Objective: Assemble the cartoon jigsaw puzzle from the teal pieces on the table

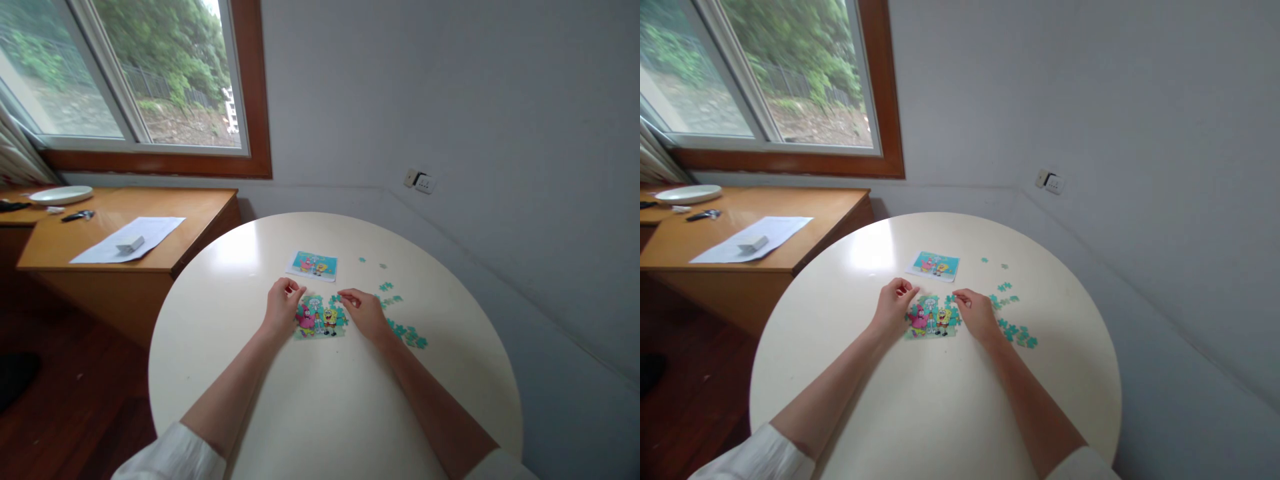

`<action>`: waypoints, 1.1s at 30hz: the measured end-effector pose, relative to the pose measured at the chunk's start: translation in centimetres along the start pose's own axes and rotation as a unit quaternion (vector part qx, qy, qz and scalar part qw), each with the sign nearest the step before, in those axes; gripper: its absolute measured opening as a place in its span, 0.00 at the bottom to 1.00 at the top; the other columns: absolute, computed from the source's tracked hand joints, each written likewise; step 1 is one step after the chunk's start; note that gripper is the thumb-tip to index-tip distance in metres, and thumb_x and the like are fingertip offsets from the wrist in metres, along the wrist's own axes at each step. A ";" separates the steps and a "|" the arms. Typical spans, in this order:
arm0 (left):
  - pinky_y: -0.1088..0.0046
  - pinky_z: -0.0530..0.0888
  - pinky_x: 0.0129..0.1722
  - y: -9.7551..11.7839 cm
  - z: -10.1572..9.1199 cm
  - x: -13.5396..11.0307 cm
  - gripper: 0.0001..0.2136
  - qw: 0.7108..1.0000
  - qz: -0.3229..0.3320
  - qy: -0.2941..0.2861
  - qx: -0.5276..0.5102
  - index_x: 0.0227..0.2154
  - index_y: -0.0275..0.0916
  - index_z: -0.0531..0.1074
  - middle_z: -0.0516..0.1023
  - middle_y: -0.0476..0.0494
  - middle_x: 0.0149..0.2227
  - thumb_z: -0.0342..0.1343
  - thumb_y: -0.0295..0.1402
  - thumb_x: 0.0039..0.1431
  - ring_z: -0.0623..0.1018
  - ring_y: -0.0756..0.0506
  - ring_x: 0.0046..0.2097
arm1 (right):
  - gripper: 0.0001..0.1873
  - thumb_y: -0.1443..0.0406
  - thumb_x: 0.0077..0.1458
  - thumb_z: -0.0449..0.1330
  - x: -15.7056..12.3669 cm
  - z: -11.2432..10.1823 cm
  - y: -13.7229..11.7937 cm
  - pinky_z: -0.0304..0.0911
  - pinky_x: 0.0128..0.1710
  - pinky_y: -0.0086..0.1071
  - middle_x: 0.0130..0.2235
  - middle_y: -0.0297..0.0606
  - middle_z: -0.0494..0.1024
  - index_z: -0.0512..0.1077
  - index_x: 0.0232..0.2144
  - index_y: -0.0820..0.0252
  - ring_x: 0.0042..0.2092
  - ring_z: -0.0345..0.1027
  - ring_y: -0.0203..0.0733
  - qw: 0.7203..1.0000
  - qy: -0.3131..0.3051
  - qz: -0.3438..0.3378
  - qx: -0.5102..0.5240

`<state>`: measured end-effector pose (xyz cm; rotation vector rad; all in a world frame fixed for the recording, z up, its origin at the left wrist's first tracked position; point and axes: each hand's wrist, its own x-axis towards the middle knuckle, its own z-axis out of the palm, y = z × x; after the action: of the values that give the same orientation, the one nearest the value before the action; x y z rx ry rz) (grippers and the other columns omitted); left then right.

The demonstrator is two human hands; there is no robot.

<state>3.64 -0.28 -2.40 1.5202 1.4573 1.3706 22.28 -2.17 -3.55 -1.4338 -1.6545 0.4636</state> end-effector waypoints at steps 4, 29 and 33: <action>0.75 0.59 0.28 0.2 0.0 -0.2 0.08 1.000 -0.006 -0.003 0.001 0.18 0.38 0.63 0.63 0.52 0.21 0.55 0.33 0.45 0.63 0.51 0.27 | 0.11 0.65 0.47 0.53 0.0 -0.1 -0.1 0.65 0.34 0.32 0.31 0.38 0.79 0.75 0.29 0.59 0.30 0.71 0.39 1.000 0.004 -0.013 -0.007; 0.76 0.56 0.24 -1.1 -0.1 0.5 0.15 1.000 0.000 0.002 -0.002 0.16 0.38 0.59 0.58 0.54 0.17 0.51 0.41 0.50 0.59 0.53 0.23 | 0.09 0.64 0.46 0.54 -0.1 0.2 0.0 0.65 0.31 0.30 0.28 0.38 0.78 0.73 0.28 0.59 0.28 0.71 0.39 1.000 0.009 -0.007 0.008; 0.76 0.57 0.25 -1.1 -0.1 0.5 0.13 1.000 0.003 -0.005 -0.001 0.17 0.38 0.61 0.60 0.53 0.18 0.51 0.40 0.49 0.60 0.52 0.24 | 0.08 0.64 0.45 0.54 -0.1 0.2 -0.2 0.65 0.30 0.30 0.27 0.38 0.78 0.73 0.26 0.59 0.27 0.70 0.39 1.000 0.008 -0.003 0.010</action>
<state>3.09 0.36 -3.31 1.5291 1.4455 1.3646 22.00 -2.31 -3.50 -1.4145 -1.6378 0.4632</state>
